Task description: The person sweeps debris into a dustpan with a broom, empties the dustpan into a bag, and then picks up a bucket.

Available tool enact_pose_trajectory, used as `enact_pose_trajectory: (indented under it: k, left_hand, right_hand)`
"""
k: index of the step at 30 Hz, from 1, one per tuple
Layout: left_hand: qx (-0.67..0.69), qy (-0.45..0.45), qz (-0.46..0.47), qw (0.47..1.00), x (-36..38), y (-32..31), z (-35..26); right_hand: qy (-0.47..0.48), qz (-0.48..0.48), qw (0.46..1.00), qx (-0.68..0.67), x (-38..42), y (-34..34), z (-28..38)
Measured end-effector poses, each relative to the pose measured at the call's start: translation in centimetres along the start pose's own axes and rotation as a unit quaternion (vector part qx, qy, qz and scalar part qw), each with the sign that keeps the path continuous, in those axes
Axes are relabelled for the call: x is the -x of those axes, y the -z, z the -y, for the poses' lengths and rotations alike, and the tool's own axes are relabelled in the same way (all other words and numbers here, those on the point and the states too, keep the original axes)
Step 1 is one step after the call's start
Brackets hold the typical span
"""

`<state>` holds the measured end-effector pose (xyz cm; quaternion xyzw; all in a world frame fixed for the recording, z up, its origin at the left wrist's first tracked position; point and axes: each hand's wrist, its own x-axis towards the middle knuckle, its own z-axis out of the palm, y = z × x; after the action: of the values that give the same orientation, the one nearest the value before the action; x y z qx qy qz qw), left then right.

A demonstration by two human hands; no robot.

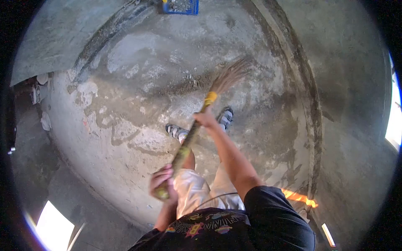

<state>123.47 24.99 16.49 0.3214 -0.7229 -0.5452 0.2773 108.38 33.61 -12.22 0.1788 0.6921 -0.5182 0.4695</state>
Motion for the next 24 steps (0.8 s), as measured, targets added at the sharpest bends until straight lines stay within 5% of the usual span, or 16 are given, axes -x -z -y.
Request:
enact_pose_trajectory:
  k: [2,3,6,8,9,12,14,16,17,19,20,22,24]
  left_hand:
    - [-0.070,-0.052,0.007,0.996,-1.4,4.5,-3.3]
    - [-0.124,-0.089,0.041,0.987,-1.8,6.4,-5.3]
    - [-0.068,-0.093,-0.008,0.993,-1.8,11.4,-9.1]
    - [-0.135,-0.084,-0.055,0.986,-3.9,14.1,-12.2]
    - [0.027,-0.087,-0.079,0.993,-3.9,17.1,-11.8]
    - [0.102,-0.109,-0.061,0.987,-4.0,19.1,-13.6]
    - [0.137,-0.108,-0.087,0.981,-4.6,16.8,-12.8]
    - [-0.072,-0.160,-0.076,0.982,-4.7,14.3,-8.8]
    - [-0.144,-0.094,-0.058,0.983,-3.7,11.9,-7.1]
    - [0.002,0.151,-0.029,0.988,-1.6,5.5,-3.7]
    - [0.080,0.096,0.053,0.991,-1.5,2.1,-3.0]
    - [0.018,0.063,0.138,0.988,-0.9,-1.5,-3.3]
    - [-0.022,0.061,0.124,0.990,-0.1,-2.0,-3.7]
  right_hand:
    - [-0.052,0.032,0.997,0.038,5.3,-5.4,3.3]
    - [0.106,0.042,0.992,-0.047,6.7,-8.3,2.0]
    - [-0.171,0.210,0.961,-0.062,13.6,-13.4,5.4]
    - [-0.014,0.103,0.991,-0.089,17.2,-17.0,6.1]
    - [-0.013,0.104,0.990,-0.090,19.4,-16.7,7.8]
    - [-0.053,0.081,0.964,-0.246,23.2,-14.6,11.8]
    - [0.118,-0.043,0.969,-0.211,23.0,-11.8,11.7]
    - [0.185,-0.103,0.961,-0.180,19.2,-7.4,11.2]
    - [0.119,-0.103,0.964,-0.213,17.0,-4.5,11.6]
    - [0.039,-0.129,0.960,-0.245,12.6,0.8,13.5]
    - [0.060,-0.153,0.966,-0.198,8.4,3.1,10.8]
    - [0.035,-0.135,0.975,-0.172,4.3,5.0,7.7]
    - [0.017,0.001,0.994,-0.111,3.3,4.7,5.8]
